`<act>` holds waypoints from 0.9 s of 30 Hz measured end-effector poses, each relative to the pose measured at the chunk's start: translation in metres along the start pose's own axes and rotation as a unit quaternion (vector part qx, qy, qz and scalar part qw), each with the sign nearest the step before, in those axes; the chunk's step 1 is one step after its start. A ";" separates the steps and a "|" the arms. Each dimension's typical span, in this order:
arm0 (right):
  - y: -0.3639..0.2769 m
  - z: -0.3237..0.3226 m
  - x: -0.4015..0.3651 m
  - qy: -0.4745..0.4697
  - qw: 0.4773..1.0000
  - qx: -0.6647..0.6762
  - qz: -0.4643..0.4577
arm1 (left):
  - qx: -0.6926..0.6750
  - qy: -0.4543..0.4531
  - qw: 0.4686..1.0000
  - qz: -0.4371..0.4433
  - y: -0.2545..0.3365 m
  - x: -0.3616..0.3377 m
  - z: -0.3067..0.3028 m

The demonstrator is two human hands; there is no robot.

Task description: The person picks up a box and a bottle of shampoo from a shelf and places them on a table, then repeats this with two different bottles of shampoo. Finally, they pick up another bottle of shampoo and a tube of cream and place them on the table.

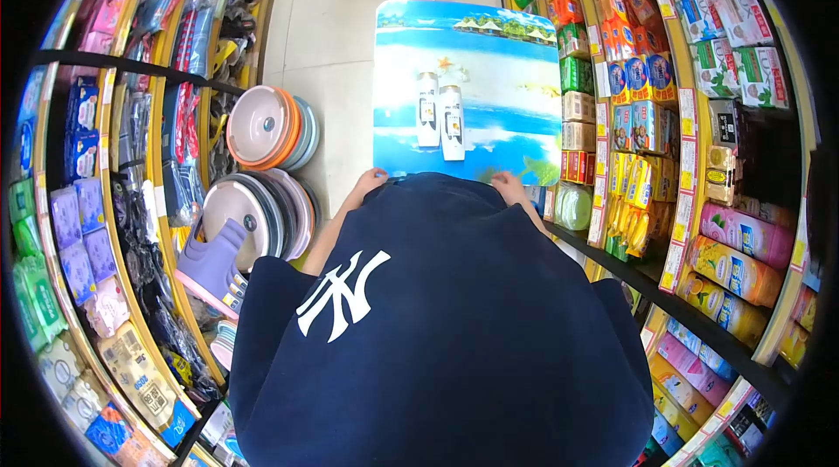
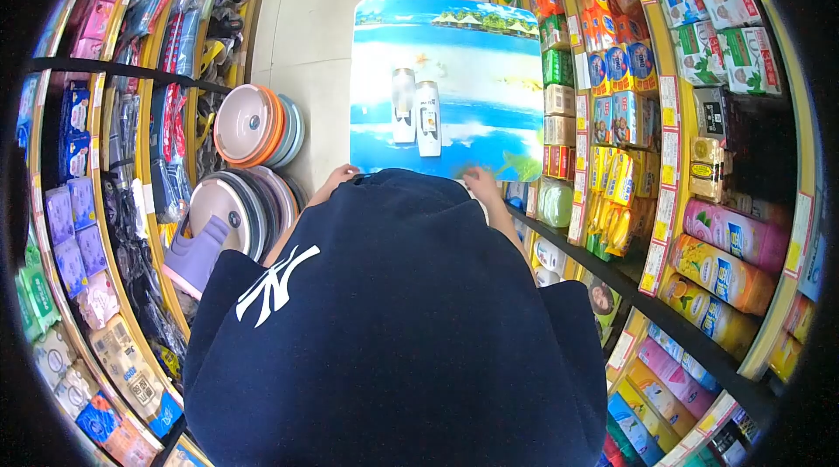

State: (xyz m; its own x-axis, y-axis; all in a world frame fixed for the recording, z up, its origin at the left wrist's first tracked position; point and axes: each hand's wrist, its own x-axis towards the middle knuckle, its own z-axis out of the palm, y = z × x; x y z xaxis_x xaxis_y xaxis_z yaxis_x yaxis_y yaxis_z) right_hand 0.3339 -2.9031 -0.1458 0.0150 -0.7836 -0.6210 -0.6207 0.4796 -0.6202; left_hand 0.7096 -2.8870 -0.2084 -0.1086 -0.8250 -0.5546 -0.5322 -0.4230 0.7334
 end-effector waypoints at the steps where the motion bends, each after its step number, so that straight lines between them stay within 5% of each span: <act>1: 0.009 0.000 -0.007 0.008 1.000 0.013 0.015 | -0.027 -0.006 1.000 -0.011 -0.030 0.005 0.010; 3: 0.080 0.009 0.010 0.004 0.999 -0.031 0.004 | -0.079 -0.020 0.996 -0.032 -0.078 0.010 0.028; 5: 0.109 0.013 0.007 -0.001 0.999 -0.046 0.001 | -0.068 -0.001 0.996 -0.049 -0.031 -0.026 0.002; 9: 0.087 -0.003 -0.018 0.005 1.000 -0.009 0.028 | -0.026 0.004 0.997 -0.072 -0.013 -0.040 -0.015; 15: 0.033 0.002 -0.007 0.003 1.000 0.009 0.017 | -0.140 -0.003 0.984 -0.106 -0.001 -0.025 -0.006; 19: -0.001 0.005 -0.001 -0.032 0.999 0.036 0.003 | -0.054 -0.029 0.995 -0.073 0.006 -0.008 0.001; 22: -0.001 0.010 0.006 -0.026 0.997 -0.013 -0.066 | -0.010 -0.038 0.998 -0.039 0.004 -0.004 0.005; 27: 0.017 0.011 0.008 -0.042 0.998 -0.018 -0.036 | -0.060 -0.011 0.996 -0.061 -0.017 -0.008 0.010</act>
State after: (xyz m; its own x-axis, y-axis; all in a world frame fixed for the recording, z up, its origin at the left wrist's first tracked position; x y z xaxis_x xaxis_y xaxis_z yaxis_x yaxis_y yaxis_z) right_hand 0.3322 -2.8970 -0.1669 0.1252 -0.7793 -0.6140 -0.6439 0.4070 -0.6479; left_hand 0.7112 -2.8701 -0.2201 -0.0681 -0.7569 -0.6500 -0.4392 -0.5622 0.7007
